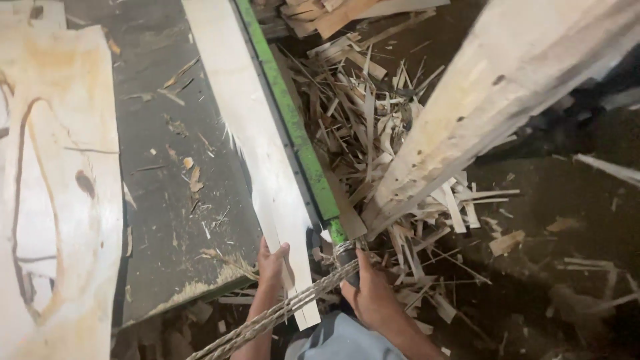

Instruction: Manually feeding and trimming thin wood veneer strips using an industrial cutting machine.

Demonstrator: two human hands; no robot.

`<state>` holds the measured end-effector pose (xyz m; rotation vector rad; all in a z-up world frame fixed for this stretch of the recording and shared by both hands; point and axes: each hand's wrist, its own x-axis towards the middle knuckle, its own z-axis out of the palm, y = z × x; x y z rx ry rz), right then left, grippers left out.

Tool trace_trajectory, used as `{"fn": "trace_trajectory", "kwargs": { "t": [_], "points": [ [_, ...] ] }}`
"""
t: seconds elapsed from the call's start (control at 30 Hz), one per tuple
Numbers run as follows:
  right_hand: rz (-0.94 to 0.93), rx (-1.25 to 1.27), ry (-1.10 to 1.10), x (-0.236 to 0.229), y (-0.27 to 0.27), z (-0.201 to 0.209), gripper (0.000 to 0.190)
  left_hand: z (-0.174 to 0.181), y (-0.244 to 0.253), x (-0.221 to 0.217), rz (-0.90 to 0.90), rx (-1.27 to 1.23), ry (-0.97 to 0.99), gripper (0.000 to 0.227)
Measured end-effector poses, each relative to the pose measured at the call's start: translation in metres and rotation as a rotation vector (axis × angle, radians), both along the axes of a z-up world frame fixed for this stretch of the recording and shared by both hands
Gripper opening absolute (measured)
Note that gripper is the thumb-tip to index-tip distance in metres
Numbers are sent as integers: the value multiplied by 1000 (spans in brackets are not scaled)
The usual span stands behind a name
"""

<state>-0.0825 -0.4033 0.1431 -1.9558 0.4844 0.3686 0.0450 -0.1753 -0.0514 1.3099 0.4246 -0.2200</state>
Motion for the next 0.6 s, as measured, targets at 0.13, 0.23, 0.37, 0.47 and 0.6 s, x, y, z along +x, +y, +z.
{"fn": "trace_trajectory", "kwargs": {
  "t": [0.13, 0.23, 0.37, 0.47, 0.6],
  "points": [
    [59, -34, -383, -10, 3, -30, 73, 2, 3, 4, -26, 48, -4, 55],
    [26, -58, -266, -3, 4, -2, 74, 16, 0, 4, -45, 106, 46, 58],
    [121, -21, 93, 1, 1, 22, 77, 5, 5, 12, -52, 152, 59, 61],
    [113, -8, 37, 0, 3, 25, 79, -7, 13, 18, -64, 142, 6, 60],
    [91, -58, 6, 2, 4, 24, 78, -12, 13, 21, -57, 100, -15, 60]
  ]
}}
